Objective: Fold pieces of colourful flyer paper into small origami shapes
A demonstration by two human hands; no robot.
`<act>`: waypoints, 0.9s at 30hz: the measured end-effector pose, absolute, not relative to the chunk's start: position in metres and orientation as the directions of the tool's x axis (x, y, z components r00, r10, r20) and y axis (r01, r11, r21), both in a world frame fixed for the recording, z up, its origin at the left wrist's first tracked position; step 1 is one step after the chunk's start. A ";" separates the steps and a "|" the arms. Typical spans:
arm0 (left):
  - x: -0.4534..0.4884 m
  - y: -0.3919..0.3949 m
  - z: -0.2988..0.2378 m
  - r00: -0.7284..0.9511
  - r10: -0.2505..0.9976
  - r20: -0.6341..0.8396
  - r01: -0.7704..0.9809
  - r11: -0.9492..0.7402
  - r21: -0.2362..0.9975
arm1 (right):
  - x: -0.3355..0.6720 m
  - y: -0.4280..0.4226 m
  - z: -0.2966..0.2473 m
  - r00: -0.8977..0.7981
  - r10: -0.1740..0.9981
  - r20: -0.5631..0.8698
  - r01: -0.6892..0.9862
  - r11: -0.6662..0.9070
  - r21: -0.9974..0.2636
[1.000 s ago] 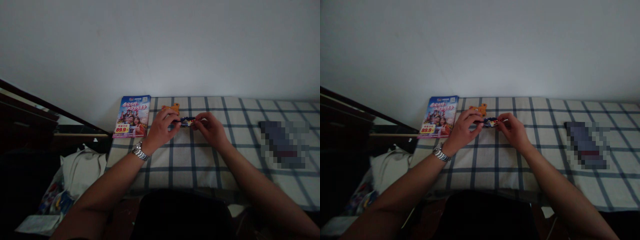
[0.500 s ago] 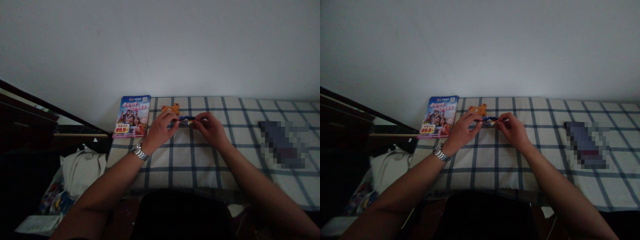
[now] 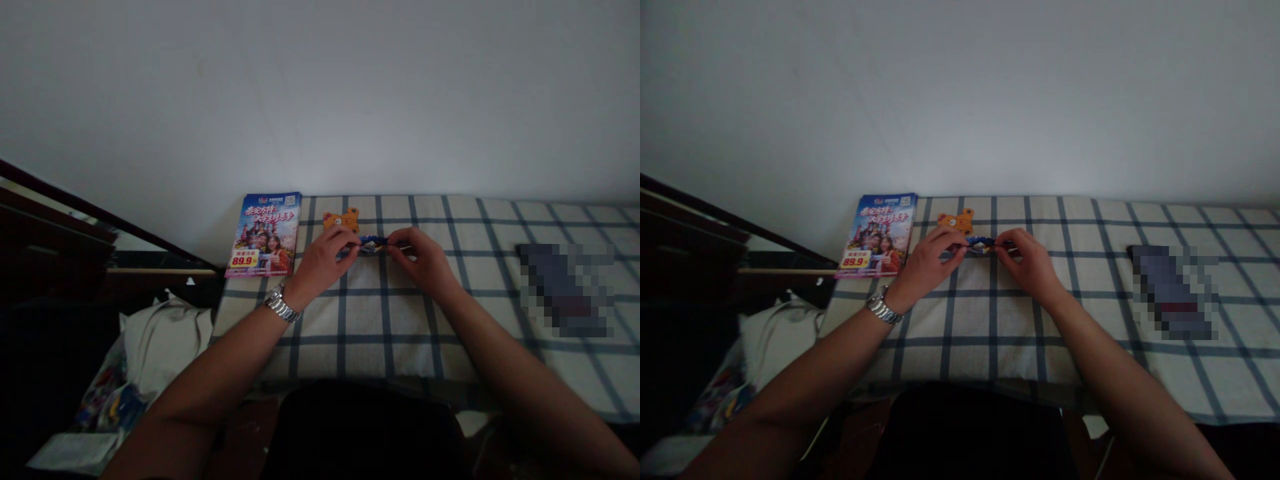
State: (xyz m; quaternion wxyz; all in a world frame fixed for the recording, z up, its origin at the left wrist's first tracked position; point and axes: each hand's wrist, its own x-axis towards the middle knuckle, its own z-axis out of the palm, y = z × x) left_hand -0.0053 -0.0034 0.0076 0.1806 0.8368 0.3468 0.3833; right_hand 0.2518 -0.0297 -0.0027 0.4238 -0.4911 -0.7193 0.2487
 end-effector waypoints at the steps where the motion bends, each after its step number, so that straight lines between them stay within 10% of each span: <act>1: -0.005 -0.003 0.006 0.475 0.713 0.516 0.430 -0.700 0.571 | 0.252 -0.030 -0.002 -0.168 0.914 0.370 0.503 0.402 -0.765; 27: -0.003 -0.004 0.000 0.540 0.679 0.498 0.413 -0.729 0.546 | 0.253 -0.028 -0.006 -0.371 0.848 0.377 0.581 0.529 -0.618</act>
